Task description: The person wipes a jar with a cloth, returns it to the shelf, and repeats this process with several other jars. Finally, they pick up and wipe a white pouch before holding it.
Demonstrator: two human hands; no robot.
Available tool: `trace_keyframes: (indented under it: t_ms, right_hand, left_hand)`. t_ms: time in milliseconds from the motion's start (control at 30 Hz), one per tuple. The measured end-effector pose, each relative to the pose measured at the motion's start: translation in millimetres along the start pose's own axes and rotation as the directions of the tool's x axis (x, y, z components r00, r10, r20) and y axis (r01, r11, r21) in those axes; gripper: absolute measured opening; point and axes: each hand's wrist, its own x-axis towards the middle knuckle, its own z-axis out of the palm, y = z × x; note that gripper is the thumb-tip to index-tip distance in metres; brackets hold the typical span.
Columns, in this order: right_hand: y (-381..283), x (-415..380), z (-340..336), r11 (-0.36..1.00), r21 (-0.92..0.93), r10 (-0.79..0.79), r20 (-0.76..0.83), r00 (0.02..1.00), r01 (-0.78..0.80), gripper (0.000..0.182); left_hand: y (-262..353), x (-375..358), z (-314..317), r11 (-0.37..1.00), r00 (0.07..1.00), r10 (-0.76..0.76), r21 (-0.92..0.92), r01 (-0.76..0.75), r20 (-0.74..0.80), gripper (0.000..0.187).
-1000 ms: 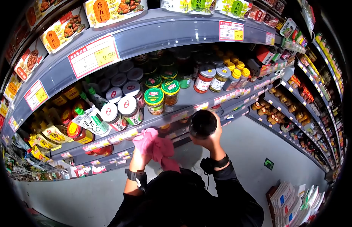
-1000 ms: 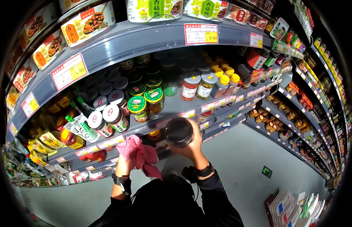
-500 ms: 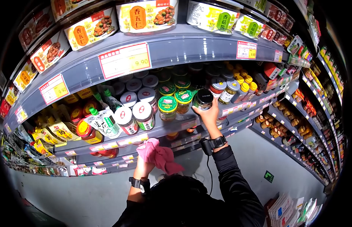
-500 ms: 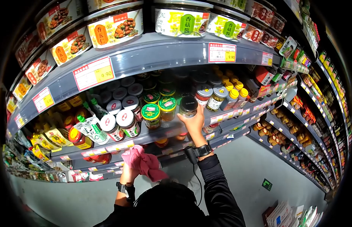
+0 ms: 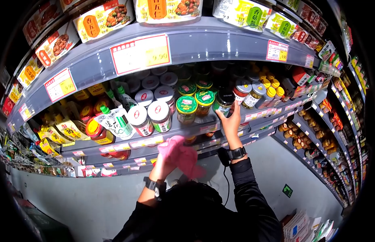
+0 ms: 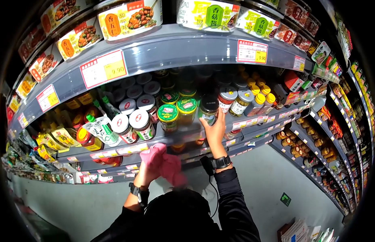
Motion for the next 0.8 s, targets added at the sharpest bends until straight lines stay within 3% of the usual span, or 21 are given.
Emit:
trace_keyframes:
  t_ms: [67, 100, 133, 167, 200, 267, 300, 333, 400, 433, 500, 533, 567, 600, 733, 800]
  right_hand:
    - [-4, -1, -2, 1.000, 0.016, -0.020, 0.008, 1.000, 0.020, 0.067]
    - [-6, -5, -8, 0.998, -0.017, -0.067, -0.037, 0.997, 0.066, 0.065]
    - [-10, -8, -13, 0.992, -0.049, -0.117, -0.082, 0.990, 0.114, 0.063]
    - [-17, -16, -20, 0.996, 0.059, -0.060, -0.097, 0.993, 0.066, 0.059]
    - [-24, -28, -28, 0.987, 0.157, 0.049, -0.105, 0.993, -0.032, 0.047]
    - [-29, -54, -47, 0.976, 0.216, -0.001, 0.036, 0.999, -0.006, 0.034]
    - [-40, -64, -55, 0.957, 0.245, -0.175, 0.073, 0.982, 0.153, 0.029]
    - [-54, -72, -63, 0.911, 0.276, -0.345, 0.100, 0.933, 0.307, 0.024]
    - [-75, -96, -78, 0.940, 0.292, -0.279, 0.357, 0.892, 0.177, 0.024]
    - [-82, -102, -75, 0.942, 0.286, -0.272, 0.355, 0.895, 0.173, 0.024]
    - [-94, -112, -68, 0.863, 0.268, -0.503, 0.372, 0.780, 0.428, 0.024]
    - [-97, -115, -65, 0.866, 0.260, -0.498, 0.368, 0.785, 0.427, 0.024]
    - [-99, -117, -61, 0.890, 0.192, -0.456, 0.380, 0.805, 0.414, 0.024]
    - [-99, -118, -59, 0.909, 0.124, -0.414, 0.389, 0.823, 0.398, 0.024]
    - [-100, -116, -59, 0.941, 0.101, -0.334, 0.436, 0.836, 0.323, 0.025]
    - [-102, -114, -62, 0.942, 0.174, -0.333, 0.414, 0.847, 0.285, 0.024]
  left_hand:
    - [15, 9, 4, 0.978, 0.996, 0.089, -0.191, -0.090, -0.013, 0.037]
    - [15, 6, 11, 0.980, 0.997, 0.073, -0.184, -0.074, -0.011, 0.037]
    - [11, 2, 20, 0.695, 0.963, -0.261, -0.681, 0.231, 0.060, 0.044]
    - [10, -1, 25, 0.110, 0.831, -0.479, -0.920, 0.376, 0.282, 0.051]
    - [18, 2, 23, 0.111, 0.823, -0.495, -0.920, 0.376, 0.277, 0.051]
    - [36, 14, 13, 0.424, 0.959, -0.193, -0.863, 0.274, 0.209, 0.047]
    - [17, 7, 25, 0.535, 0.978, -0.145, -0.820, 0.202, 0.147, 0.045]
    - [10, 8, 29, 0.535, 0.977, -0.150, -0.819, 0.208, 0.150, 0.045]
    - [1, 15, 35, 0.715, 0.878, -0.272, -0.528, 0.458, 0.394, 0.048]
    - [1, 14, 41, 0.713, 0.876, -0.268, -0.528, 0.460, 0.401, 0.048]
    - [3, 13, 52, 0.882, 0.939, -0.246, -0.346, 0.320, 0.240, 0.050]
    - [1, 11, 55, 0.883, 0.939, -0.239, -0.348, 0.316, 0.248, 0.050]
    - [-1, 8, 57, 0.470, 0.902, -0.260, -0.770, 0.431, 0.346, 0.051]
    - [0, 7, 57, -0.117, 0.869, -0.221, -0.896, 0.428, 0.443, 0.052]
    - [10, 5, 50, -0.107, 0.861, -0.185, -0.881, 0.461, 0.473, 0.055]
    - [12, 1, 49, -0.022, 0.869, -0.184, -0.885, 0.465, 0.460, 0.056]
